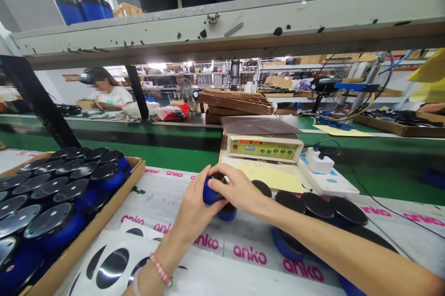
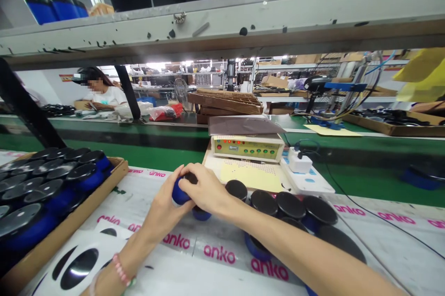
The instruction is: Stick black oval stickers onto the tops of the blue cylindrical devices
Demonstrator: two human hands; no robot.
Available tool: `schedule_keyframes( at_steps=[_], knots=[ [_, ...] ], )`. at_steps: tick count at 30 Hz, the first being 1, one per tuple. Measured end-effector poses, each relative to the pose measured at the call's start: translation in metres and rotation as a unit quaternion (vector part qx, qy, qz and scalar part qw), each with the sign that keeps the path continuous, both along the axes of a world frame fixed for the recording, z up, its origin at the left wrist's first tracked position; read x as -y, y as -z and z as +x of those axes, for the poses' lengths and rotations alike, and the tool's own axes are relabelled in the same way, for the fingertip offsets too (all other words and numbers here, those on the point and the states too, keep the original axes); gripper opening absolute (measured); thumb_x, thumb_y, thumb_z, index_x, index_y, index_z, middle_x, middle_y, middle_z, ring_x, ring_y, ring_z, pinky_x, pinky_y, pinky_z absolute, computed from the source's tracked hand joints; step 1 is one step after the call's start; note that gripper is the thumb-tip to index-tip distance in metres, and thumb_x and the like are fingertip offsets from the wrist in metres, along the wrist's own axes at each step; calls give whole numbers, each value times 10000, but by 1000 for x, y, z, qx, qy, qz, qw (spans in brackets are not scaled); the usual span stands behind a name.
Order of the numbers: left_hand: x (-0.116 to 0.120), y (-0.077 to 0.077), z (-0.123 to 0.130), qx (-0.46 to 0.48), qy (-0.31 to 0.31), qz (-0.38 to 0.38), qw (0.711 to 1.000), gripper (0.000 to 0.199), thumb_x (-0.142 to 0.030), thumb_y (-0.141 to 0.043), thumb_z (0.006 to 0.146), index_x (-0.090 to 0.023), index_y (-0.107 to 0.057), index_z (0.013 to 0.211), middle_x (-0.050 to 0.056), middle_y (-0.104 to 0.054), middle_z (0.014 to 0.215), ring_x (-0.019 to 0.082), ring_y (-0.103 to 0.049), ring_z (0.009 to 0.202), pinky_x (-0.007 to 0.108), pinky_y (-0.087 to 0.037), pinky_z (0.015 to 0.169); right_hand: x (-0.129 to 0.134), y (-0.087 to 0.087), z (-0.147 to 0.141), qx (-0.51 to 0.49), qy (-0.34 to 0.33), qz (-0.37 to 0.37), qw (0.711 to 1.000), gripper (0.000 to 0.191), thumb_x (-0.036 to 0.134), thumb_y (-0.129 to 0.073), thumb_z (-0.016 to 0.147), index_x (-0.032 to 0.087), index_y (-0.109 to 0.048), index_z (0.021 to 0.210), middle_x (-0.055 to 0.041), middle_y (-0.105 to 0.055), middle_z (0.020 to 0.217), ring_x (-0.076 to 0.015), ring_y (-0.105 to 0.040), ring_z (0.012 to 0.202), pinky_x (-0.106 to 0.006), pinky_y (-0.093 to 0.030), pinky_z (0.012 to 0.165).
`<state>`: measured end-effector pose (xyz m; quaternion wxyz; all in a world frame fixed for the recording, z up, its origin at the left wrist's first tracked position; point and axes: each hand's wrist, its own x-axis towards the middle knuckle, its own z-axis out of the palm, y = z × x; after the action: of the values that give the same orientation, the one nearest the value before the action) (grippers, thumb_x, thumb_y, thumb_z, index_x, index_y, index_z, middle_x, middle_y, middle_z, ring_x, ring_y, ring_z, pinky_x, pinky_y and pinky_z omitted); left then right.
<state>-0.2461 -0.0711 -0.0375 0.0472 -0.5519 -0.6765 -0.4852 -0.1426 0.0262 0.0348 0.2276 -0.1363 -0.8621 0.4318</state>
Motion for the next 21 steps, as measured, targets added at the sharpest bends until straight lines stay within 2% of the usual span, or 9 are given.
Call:
schedule_keyframes(
  at_steps=[3,5,7,9,12,14,17,19,21],
  knots=[
    [-1,-7,-5,-3,-36,-47,998,734,-222,-665,736,-222,-299,1371,89,-485,1330,235,-485,1222,366,-409,1019,-7,1,-7,23,-12,60,998,230,237,-538,826,201,-596,1046,-39,-636,1022,-183,-582,938,-319,-446,834],
    [-1,-13,-12,2,-74,-53,996,714,-236,-642,733,-205,-310,1364,106,-485,1292,254,-505,1191,389,-431,988,-13,2,-6,35,-3,98,995,416,339,-540,856,191,-479,1240,-92,-557,1219,-209,-528,1095,-349,-413,917],
    [-1,-16,-22,20,-131,-54,990,676,-286,-613,754,-171,-318,1352,137,-470,1245,283,-530,1141,429,-457,937,-17,4,-1,58,11,137,989,555,452,-513,869,159,-392,1325,-156,-476,1314,-263,-459,1192,-420,-368,972],
    [0,-15,-34,38,-185,-65,980,619,-328,-596,763,-131,-362,1301,161,-463,1194,306,-559,1072,458,-480,877,-17,9,5,103,-5,173,980,575,528,-541,830,132,-490,1245,-196,-540,1225,-342,-480,1155,-515,-353,954],
    [0,-5,-48,52,-217,-103,969,463,-285,-595,740,-109,-464,1148,151,-519,1062,318,-599,947,484,-494,802,-13,20,11,163,-61,209,962,427,430,-654,755,113,-624,1039,-226,-594,1124,-417,-530,1060,-601,-354,898],
    [0,2,-51,45,-218,-119,968,400,-217,-582,719,-106,-487,1092,148,-540,1007,341,-589,947,536,-466,820,-13,23,15,171,-93,216,957,343,328,-625,777,133,-621,1059,-211,-563,1186,-394,-535,1067,-580,-373,898],
    [0,2,-42,8,-202,-96,975,457,-167,-553,727,-109,-450,1168,202,-467,1185,401,-426,1190,648,-273,980,-16,18,24,148,-124,200,961,327,261,-571,811,209,-577,1133,-111,-575,1166,-276,-562,1032,-444,-433,889],
    [2,-3,-32,-18,-146,-73,986,453,-199,-521,786,-152,-417,1225,175,-407,1298,348,-331,1290,592,-206,1064,-19,11,32,119,-118,178,970,324,231,-580,800,227,-566,1123,-67,-579,1144,-223,-557,1023,-371,-434,898],
    [4,-10,-21,-41,-46,-67,996,437,-255,-501,832,-212,-402,1256,105,-438,1323,248,-383,1282,439,-301,1082,-22,5,40,90,-96,150,980,307,213,-578,796,223,-567,1103,-51,-587,1138,-198,-550,1028,-338,-427,907]
  ],
)
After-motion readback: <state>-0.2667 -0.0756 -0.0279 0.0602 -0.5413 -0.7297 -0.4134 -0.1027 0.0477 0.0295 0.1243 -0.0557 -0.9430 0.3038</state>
